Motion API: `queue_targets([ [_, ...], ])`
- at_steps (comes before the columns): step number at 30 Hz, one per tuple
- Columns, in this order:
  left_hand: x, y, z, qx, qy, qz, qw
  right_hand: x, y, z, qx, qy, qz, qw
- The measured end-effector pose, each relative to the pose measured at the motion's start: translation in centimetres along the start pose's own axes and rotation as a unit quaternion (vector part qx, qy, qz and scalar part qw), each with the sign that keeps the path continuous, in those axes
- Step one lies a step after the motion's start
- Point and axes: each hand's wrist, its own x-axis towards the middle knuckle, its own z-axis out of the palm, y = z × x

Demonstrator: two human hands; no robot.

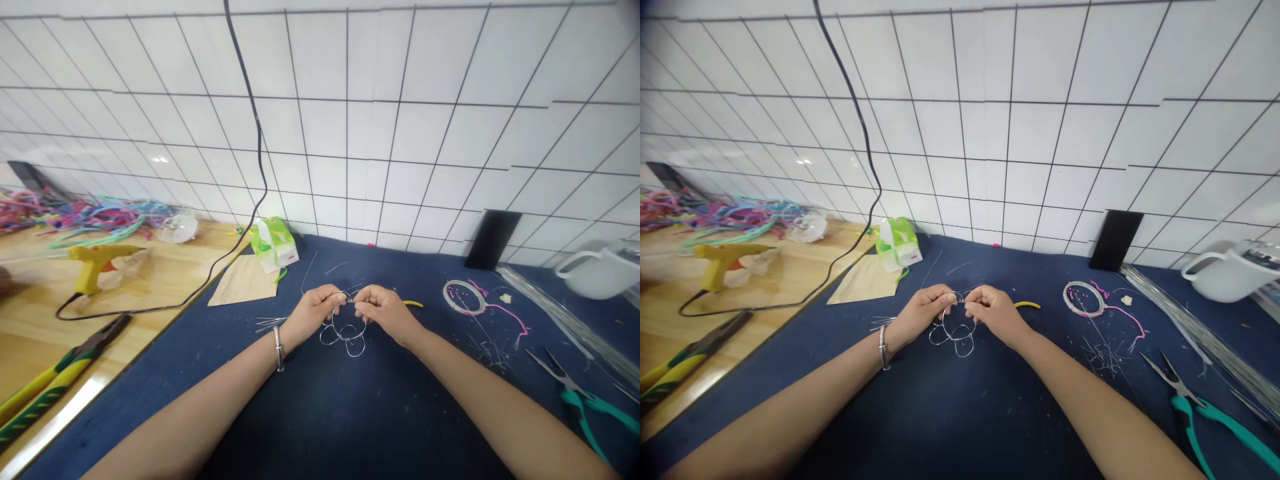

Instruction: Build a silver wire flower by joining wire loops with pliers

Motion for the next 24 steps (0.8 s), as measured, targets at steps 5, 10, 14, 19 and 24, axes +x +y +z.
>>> queue_targets([
  [5, -0.1, 0.0, 0.0, -0.023, 0.019, 0.002, 1.000, -0.1, -0.2, 0.0, 0.003, 0.023, -0.008, 1.000],
  [10, -0.1, 0.2, 0.2, -0.086, 0.037, -0.010, 0.996, 0.0, -0.1, -0.1, 0.002, 0.038, -0.014, 0.999],
  [14, -0.1, -0.1, 0.3, -0.166, 0.039, -0.021, 0.985, 0.0, 0.0, -0.1, 0.000, 0.038, -0.013, 0.999],
  [19, 0.0, -0.5, 0.5, -0.259, 0.042, -0.062, 0.963, 0.1, 0.4, -0.1, -0.001, 0.051, -0.020, 0.998],
  [24, 0.1, -0.5, 0.5, -0.345, 0.014, -0.093, 0.934, 0.7, 1.6, -0.4, 0.068, 0.169, -0.013, 0.983],
])
